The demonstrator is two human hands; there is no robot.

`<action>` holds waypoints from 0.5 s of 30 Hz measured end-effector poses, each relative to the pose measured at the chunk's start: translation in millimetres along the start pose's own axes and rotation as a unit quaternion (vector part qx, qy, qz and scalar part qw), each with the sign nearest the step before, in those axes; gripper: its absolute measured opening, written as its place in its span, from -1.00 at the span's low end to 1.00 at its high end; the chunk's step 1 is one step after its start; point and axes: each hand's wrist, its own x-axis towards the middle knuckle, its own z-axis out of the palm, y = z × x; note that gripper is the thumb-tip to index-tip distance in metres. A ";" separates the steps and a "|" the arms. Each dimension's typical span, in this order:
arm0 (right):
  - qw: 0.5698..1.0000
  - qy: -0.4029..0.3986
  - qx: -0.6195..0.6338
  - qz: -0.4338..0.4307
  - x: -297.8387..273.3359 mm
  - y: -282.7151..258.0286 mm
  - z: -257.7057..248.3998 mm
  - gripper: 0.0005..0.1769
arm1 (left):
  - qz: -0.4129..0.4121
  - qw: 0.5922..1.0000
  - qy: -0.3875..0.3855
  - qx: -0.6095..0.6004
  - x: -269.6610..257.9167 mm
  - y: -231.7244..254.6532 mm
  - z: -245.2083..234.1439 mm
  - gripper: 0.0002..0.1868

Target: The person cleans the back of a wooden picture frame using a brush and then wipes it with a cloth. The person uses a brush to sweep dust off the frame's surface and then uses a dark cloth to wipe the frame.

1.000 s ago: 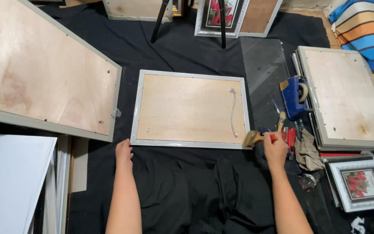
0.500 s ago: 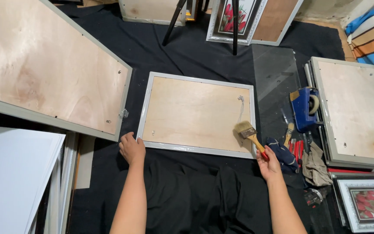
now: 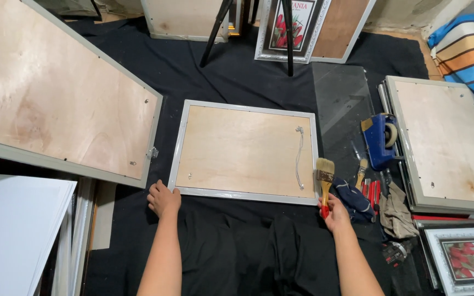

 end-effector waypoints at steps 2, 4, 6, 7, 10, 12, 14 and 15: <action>0.999 0.031 -0.033 -0.022 5.7 2.2 1.6 -0.44 | 0.002 1.000 0.004 -0.004 -3.0 2.7 -3.1 -0.24; 0.995 0.060 -0.067 -0.046 11.9 4.2 3.1 -0.44 | 0.004 1.000 0.010 -0.010 -10.5 9.6 -12.6 -0.24; 0.991 0.068 -0.091 -0.068 16.9 8.3 2.3 -0.33 | 0.016 0.997 0.051 -0.053 -24.5 18.6 -28.1 -0.15; 0.991 0.067 -0.091 -0.068 16.3 10.8 0.5 -0.33 | 0.016 0.997 0.051 -0.053 -38.6 24.1 -40.5 -0.15; 0.987 0.075 -0.117 -0.077 9.7 11.4 5.5 -0.29 | 0.219 0.921 0.306 -0.095 -59.0 35.4 -62.3 -0.10; 0.980 0.085 -0.150 -0.096 -7.0 9.8 14.5 -0.29 | 0.335 0.831 0.438 -0.064 -48.8 30.9 -53.8 -0.03; 0.971 0.101 -0.188 -0.107 -17.3 5.9 17.6 -0.34 | 0.343 0.833 0.429 -0.059 -52.2 33.9 -50.0 -0.01; 0.960 0.115 -0.228 -0.118 -22.4 4.2 19.5 -0.38 | 0.350 0.836 0.420 -0.055 -53.7 35.1 -48.2 0.01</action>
